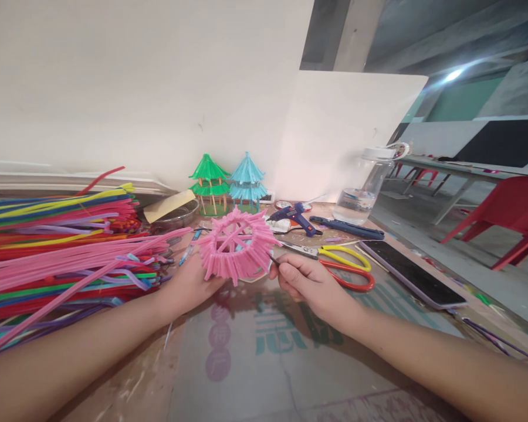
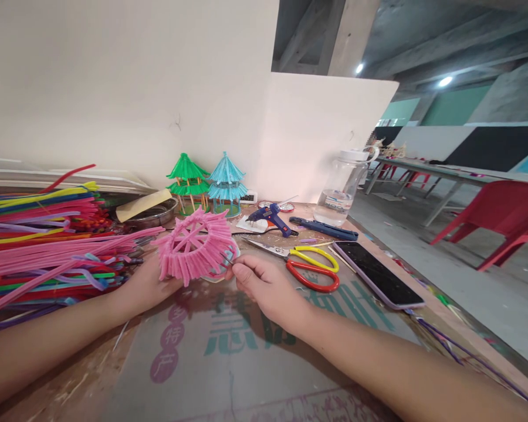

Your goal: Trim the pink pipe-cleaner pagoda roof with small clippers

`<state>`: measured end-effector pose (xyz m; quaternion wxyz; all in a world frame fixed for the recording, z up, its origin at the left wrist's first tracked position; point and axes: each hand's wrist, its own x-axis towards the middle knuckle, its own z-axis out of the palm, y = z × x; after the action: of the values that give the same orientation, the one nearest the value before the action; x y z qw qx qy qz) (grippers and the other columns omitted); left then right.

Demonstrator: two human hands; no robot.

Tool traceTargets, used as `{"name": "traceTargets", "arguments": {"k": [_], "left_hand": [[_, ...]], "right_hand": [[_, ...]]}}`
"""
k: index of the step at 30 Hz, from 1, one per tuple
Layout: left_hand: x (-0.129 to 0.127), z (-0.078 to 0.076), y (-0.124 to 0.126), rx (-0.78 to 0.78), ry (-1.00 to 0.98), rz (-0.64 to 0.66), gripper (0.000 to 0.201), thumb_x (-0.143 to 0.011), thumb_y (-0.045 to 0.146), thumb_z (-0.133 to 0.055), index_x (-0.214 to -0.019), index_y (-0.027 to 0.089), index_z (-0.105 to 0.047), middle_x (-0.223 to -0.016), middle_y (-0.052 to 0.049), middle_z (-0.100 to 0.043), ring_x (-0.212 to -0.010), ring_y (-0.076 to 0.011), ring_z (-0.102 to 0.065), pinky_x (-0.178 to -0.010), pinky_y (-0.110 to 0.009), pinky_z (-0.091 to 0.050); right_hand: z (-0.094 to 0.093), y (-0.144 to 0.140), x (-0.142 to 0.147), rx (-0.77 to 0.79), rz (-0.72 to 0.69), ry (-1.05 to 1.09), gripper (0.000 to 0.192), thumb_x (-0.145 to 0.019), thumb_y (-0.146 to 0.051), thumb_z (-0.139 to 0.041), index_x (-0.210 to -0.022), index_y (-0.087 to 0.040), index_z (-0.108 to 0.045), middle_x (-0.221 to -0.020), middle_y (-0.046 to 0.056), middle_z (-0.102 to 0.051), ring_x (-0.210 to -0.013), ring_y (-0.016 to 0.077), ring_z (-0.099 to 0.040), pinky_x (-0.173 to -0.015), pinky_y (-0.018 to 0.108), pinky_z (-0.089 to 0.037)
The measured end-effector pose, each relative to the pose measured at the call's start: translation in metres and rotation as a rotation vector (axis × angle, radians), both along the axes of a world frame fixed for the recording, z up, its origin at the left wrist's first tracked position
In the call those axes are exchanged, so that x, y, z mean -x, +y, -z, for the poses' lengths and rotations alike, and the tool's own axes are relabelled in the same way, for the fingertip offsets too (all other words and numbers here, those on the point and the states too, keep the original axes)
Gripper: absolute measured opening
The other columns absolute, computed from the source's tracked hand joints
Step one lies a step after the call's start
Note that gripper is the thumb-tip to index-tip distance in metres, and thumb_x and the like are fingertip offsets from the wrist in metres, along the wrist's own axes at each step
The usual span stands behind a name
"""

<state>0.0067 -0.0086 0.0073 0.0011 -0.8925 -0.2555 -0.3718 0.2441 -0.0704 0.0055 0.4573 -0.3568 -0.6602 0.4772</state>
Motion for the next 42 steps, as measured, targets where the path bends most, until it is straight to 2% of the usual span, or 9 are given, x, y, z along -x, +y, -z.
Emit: {"name": "traceTargets", "arguments": {"k": [6, 21, 27, 32, 37, 42], "left_hand": [[-0.0004, -0.0017, -0.0001, 0.038, 0.011, -0.009, 0.023, -0.092, 0.028, -0.051, -0.107, 0.021, -0.068, -0.112, -0.011, -0.074, -0.111, -0.0294, -0.067, -0.101, -0.049, -0.053], [0.0001, -0.0003, 0.0008, 0.045, -0.015, -0.006, 0.02, -0.091, 0.029, -0.051, -0.101, 0.021, -0.067, -0.11, -0.011, -0.074, -0.112, -0.0301, -0.066, -0.102, -0.049, -0.053], [0.0002, 0.0, 0.0012, 0.008, -0.01, 0.001, 0.02, -0.091, 0.029, -0.051, -0.101, 0.02, -0.066, -0.109, -0.012, -0.074, -0.109, -0.0302, -0.067, -0.1, -0.05, -0.054], [-0.0012, -0.0024, 0.0002, -0.01, -0.004, 0.0, 0.018, -0.092, 0.029, -0.049, -0.094, 0.021, -0.064, -0.103, -0.011, -0.074, -0.096, -0.0277, -0.07, -0.097, -0.048, -0.055], [-0.0002, -0.0024, 0.0006, -0.01, -0.005, 0.008, 0.017, -0.091, 0.028, -0.05, -0.098, 0.02, -0.064, -0.108, -0.011, -0.074, -0.101, -0.029, -0.069, -0.098, -0.049, -0.055], [-0.0002, -0.0023, 0.0001, 0.011, -0.008, 0.005, 0.018, -0.091, 0.029, -0.051, -0.097, 0.02, -0.065, -0.107, -0.012, -0.074, -0.101, -0.0294, -0.07, -0.098, -0.049, -0.055]], "right_hand": [[0.0012, 0.0007, -0.0001, 0.025, -0.016, 0.036, 0.054, -0.084, -0.073, -0.06, -0.077, -0.02, -0.053, -0.059, -0.007, -0.036, -0.05, 0.0087, -0.026, -0.047, 0.025, -0.021], [0.001, 0.0013, 0.0001, -0.001, -0.006, -0.002, 0.055, -0.085, -0.073, -0.058, -0.081, -0.018, -0.058, -0.058, -0.007, -0.036, -0.051, 0.0095, -0.027, -0.047, 0.025, -0.021], [0.0008, 0.0014, 0.0005, 0.018, -0.024, 0.032, 0.053, -0.084, -0.072, -0.059, -0.078, -0.02, -0.053, -0.057, -0.008, -0.035, -0.049, 0.0087, -0.025, -0.046, 0.025, -0.021], [0.001, 0.0016, 0.0006, -0.014, 0.005, -0.014, 0.054, -0.085, -0.073, -0.057, -0.08, -0.019, -0.057, -0.056, -0.008, -0.036, -0.049, 0.0093, -0.028, -0.046, 0.025, -0.022], [0.001, 0.0012, 0.0008, 0.009, -0.015, 0.026, 0.053, -0.085, -0.072, -0.058, -0.077, -0.02, -0.053, -0.057, -0.008, -0.035, -0.049, 0.009, -0.026, -0.046, 0.025, -0.022], [0.0017, 0.002, 0.0001, -0.01, 0.01, -0.009, 0.054, -0.085, -0.073, -0.057, -0.082, -0.019, -0.059, -0.057, -0.007, -0.037, -0.05, 0.0099, -0.028, -0.047, 0.025, -0.022]]}}
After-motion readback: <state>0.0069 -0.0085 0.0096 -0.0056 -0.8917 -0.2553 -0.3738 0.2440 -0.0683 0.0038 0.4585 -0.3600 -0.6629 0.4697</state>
